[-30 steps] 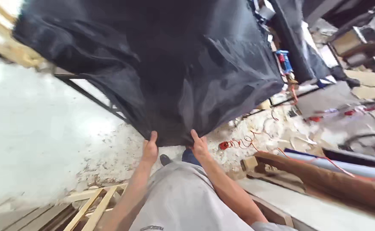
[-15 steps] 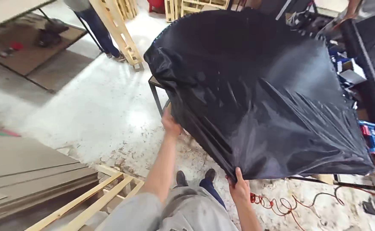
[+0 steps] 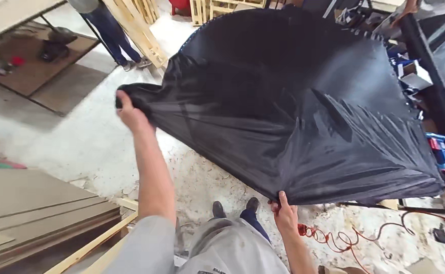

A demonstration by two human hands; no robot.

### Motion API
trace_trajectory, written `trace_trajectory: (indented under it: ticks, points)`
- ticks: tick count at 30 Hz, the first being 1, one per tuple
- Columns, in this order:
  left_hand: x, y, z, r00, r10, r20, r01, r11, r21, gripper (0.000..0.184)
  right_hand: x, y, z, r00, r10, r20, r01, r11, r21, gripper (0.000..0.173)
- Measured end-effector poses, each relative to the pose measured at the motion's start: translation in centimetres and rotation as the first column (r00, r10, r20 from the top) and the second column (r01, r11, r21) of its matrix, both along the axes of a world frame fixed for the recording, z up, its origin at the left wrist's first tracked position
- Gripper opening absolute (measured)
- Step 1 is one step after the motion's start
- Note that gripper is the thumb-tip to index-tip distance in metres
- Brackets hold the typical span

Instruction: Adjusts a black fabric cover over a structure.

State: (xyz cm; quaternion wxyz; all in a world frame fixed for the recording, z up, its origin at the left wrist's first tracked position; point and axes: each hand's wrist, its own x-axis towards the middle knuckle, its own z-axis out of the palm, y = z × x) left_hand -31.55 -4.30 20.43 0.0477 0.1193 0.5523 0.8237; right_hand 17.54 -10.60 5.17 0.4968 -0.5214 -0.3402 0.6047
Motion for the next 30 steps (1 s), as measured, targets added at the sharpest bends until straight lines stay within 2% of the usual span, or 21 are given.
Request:
trace_trajectory:
  ticks: [2, 3, 6, 8, 10, 15, 17, 20, 22, 24, 26, 28, 30]
  points:
    - [-0.4, -4.2, -1.2, 1.0, 0.008, -0.025, -0.006, 0.997, 0.075, 0.041, 0.0, 0.0, -0.2, 1.0, -0.005, -0.007, 0.005, 1.0, -0.014, 0.017]
    - [-0.5, -5.8, -2.8, 1.0, 0.019, 0.009, -0.019, 0.998, 0.063, 0.042, 0.0, 0.0, -0.3, 1.0, -0.012, -0.005, 0.011, 1.0, -0.025, 0.016]
    - [-0.4, -9.0, -9.5, 0.977, 0.03, 0.212, -0.015, 0.997, -0.072, 0.046, 0.1, 0.0, -0.8, 0.999, -0.043, 0.0, 0.043, 0.998, -0.049, 0.018]
    - [0.0, -9.9, -14.3, 0.941, -0.002, 0.338, 0.031, 0.996, -0.082, 0.048, 0.5, -0.1, -0.6, 0.998, -0.053, 0.015, 0.053, 0.998, -0.042, 0.017]
    - [0.5, -9.9, -17.1, 0.907, -0.024, 0.42, 0.06, 0.996, -0.073, 0.048, 0.9, -0.2, -0.3, 0.997, -0.068, 0.032, 0.069, 0.997, -0.023, 0.016]
    - [1.9, -9.2, -18.9, 0.867, -0.016, 0.498, 0.07, 0.993, -0.09, 0.051, 1.0, -0.5, 0.6, 0.994, -0.095, 0.047, 0.095, 0.995, 0.02, 0.015]
    - [2.7, -8.7, -19.7, 0.838, -0.06, 0.542, 0.086, 0.996, -0.024, 0.052, 0.7, -0.5, 0.3, 0.995, -0.102, 0.023, 0.102, 0.995, 0.018, 0.017]
    - [6.1, -8.1, -21.5, 0.779, -0.252, 0.575, 0.186, 0.968, 0.171, 0.06, 0.6, -0.6, -0.2, 0.994, -0.106, -0.009, 0.106, 0.994, 0.012, 0.019]
    - [11.1, -6.9, -21.7, 0.674, -0.446, 0.589, 0.338, 0.895, 0.291, 0.075, 0.3, -0.2, 0.2, 0.994, -0.11, -0.02, 0.11, 0.994, 0.006, 0.021]
    - [18.0, -7.1, -22.0, 0.449, -0.591, 0.67, 0.519, 0.783, 0.343, 0.089, 0.1, -0.9, 0.1, 0.993, -0.117, -0.034, 0.116, 0.993, -0.016, 0.022]
    - [24.5, -6.1, -21.5, 0.211, -0.655, 0.726, 0.67, 0.638, 0.381, 0.099, 0.0, -0.5, -0.2, 0.991, -0.113, -0.069, 0.113, 0.994, -0.006, 0.02]
    - [28.5, -4.7, -20.0, 0.051, -0.696, 0.716, 0.702, 0.535, 0.47, 0.099, -0.1, -0.2, -0.4, 0.989, -0.118, -0.093, 0.119, 0.993, 0.007, 0.019]
    - [30.1, -3.7, -17.7, 0.024, -0.718, 0.696, 0.714, 0.499, 0.491, 0.08, -0.1, -0.2, -0.7, 0.983, -0.145, -0.111, 0.147, 0.989, 0.01, 0.019]
